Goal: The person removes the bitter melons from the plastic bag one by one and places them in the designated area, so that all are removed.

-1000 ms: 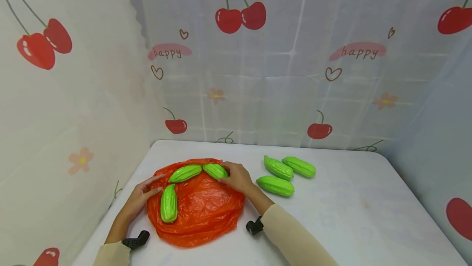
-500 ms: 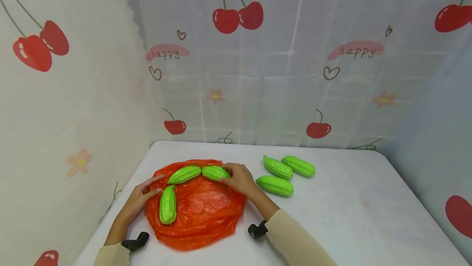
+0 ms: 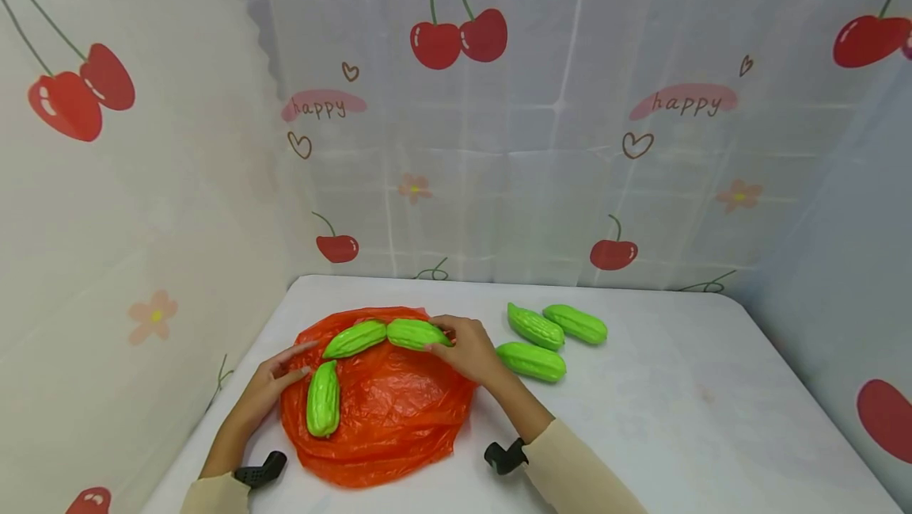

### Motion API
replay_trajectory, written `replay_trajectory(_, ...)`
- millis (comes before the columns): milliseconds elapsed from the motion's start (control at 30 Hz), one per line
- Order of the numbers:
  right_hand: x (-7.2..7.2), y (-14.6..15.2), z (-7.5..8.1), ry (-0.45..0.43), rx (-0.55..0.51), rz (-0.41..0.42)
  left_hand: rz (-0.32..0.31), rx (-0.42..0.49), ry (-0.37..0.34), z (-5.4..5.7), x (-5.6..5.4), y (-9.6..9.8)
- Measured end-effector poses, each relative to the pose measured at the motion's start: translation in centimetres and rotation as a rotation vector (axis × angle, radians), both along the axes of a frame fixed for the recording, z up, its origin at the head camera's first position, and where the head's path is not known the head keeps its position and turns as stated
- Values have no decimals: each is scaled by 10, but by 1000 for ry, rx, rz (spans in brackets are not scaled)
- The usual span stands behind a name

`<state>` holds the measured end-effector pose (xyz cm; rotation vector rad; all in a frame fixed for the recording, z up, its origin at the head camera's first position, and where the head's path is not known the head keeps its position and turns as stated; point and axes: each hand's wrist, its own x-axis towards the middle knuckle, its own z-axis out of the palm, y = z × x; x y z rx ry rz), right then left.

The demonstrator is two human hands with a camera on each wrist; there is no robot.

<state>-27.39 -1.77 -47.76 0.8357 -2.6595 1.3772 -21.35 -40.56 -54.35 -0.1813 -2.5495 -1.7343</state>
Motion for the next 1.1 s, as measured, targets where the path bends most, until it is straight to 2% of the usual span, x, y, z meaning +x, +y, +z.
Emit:
replay_trajectory(400,18,14,18,46,-54,14,2,0,1,1,0,-1)
replay_trajectory(1100,50,64,32,-16,-132,2,7,1,-8,-3,0,-1)
